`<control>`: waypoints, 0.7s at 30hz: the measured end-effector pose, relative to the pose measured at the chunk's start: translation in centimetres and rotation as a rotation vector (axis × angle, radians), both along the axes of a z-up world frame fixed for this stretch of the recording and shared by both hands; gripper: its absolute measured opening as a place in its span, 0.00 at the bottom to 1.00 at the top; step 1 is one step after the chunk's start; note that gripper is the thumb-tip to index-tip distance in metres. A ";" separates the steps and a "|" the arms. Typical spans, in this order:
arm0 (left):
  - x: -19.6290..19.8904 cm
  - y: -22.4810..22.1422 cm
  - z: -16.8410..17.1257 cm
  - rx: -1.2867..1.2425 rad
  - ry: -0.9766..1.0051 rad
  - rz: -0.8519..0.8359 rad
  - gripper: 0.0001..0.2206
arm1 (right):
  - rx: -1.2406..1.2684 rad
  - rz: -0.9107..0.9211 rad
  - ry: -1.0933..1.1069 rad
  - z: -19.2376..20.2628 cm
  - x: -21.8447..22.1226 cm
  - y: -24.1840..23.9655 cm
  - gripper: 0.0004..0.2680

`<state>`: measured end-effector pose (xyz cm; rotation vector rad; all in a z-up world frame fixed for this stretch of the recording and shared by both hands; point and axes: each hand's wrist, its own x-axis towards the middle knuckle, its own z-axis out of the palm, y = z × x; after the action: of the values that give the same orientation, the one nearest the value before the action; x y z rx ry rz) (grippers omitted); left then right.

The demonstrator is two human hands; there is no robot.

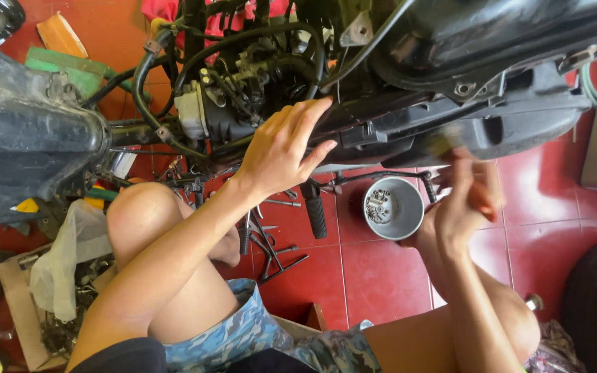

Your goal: Cleaning motorcycle parts with a brush and using a screwdriver to work on a screw.

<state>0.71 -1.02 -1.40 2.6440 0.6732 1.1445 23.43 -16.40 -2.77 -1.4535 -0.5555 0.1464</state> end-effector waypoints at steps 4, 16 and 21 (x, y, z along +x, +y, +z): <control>0.4 0.4 0.0 0.021 -0.009 0.004 0.23 | -0.567 0.389 -0.370 -1.7 -0.3 -2.9 0.09; -2.0 -9.6 -10.2 0.251 -0.250 -0.226 0.13 | -1.052 0.574 -0.208 -10.2 -2.3 -6.3 0.14; -5.1 -16.8 -21.1 0.013 0.291 -0.597 0.11 | -1.624 1.248 0.025 -21.6 -1.5 -5.2 0.10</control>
<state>-4.41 -17.85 -22.45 2.7504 -0.1023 0.6045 21.94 -21.62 -24.38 -2.3291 -1.4134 1.9568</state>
